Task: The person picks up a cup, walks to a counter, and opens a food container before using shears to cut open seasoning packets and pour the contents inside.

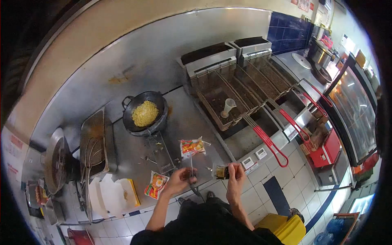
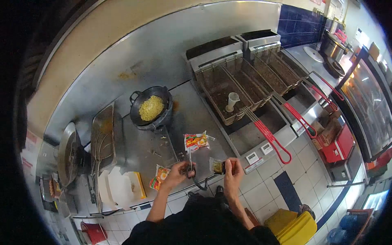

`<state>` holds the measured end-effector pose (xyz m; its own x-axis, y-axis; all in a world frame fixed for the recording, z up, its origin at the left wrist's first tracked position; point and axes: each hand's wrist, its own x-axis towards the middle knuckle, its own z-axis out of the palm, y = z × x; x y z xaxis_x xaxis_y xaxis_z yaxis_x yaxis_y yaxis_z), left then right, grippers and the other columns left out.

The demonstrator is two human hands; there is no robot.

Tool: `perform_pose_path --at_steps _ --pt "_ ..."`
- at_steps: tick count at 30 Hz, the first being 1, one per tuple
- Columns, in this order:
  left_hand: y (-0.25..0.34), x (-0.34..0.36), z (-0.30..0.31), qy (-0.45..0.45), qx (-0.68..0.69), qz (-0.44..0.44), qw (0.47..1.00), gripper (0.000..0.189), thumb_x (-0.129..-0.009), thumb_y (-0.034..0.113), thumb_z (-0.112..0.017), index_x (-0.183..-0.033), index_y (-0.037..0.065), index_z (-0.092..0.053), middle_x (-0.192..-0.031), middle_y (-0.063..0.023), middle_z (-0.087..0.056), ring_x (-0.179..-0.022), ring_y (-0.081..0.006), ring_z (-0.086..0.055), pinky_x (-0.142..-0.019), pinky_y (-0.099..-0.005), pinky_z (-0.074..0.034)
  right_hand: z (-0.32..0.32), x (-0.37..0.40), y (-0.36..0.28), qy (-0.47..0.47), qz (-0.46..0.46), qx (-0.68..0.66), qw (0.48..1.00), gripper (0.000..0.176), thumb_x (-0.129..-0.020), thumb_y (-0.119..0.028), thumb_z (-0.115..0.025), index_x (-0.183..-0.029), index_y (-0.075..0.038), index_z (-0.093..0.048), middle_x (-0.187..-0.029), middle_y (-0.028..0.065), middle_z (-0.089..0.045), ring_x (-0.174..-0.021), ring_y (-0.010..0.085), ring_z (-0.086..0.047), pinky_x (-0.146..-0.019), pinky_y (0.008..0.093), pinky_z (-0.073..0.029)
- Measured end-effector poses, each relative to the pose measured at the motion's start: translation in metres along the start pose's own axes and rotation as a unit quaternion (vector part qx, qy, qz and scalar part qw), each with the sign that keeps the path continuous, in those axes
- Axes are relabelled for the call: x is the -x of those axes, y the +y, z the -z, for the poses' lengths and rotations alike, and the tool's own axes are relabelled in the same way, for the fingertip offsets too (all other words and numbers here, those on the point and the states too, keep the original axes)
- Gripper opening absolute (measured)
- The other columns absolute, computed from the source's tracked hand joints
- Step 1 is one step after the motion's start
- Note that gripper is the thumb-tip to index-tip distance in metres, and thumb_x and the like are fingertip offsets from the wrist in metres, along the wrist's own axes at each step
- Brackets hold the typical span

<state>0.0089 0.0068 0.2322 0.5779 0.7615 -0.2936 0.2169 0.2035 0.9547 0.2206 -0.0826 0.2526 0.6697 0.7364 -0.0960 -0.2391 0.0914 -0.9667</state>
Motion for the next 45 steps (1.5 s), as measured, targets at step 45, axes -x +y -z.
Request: perform_pose_path --at_steps 45 --pt "-0.018 0.415 0.089 0.744 -0.033 -0.16 0.648 0.03 -0.076 -0.003 -0.072 -0.104 0.002 -0.06 -0.095 -0.0055 -0.065 -0.088 -0.0139 -0.065 -0.08 -0.0291 -0.053 -0.256 0.256 0.054 -0.665 -0.1 0.065 0.737 0.028 -0.1 -0.029 -0.052 -0.099 -0.001 -0.06 -0.091 0.0083 -0.063 -0.087 0.0171 -0.062 -0.081 0.0333 -0.05"
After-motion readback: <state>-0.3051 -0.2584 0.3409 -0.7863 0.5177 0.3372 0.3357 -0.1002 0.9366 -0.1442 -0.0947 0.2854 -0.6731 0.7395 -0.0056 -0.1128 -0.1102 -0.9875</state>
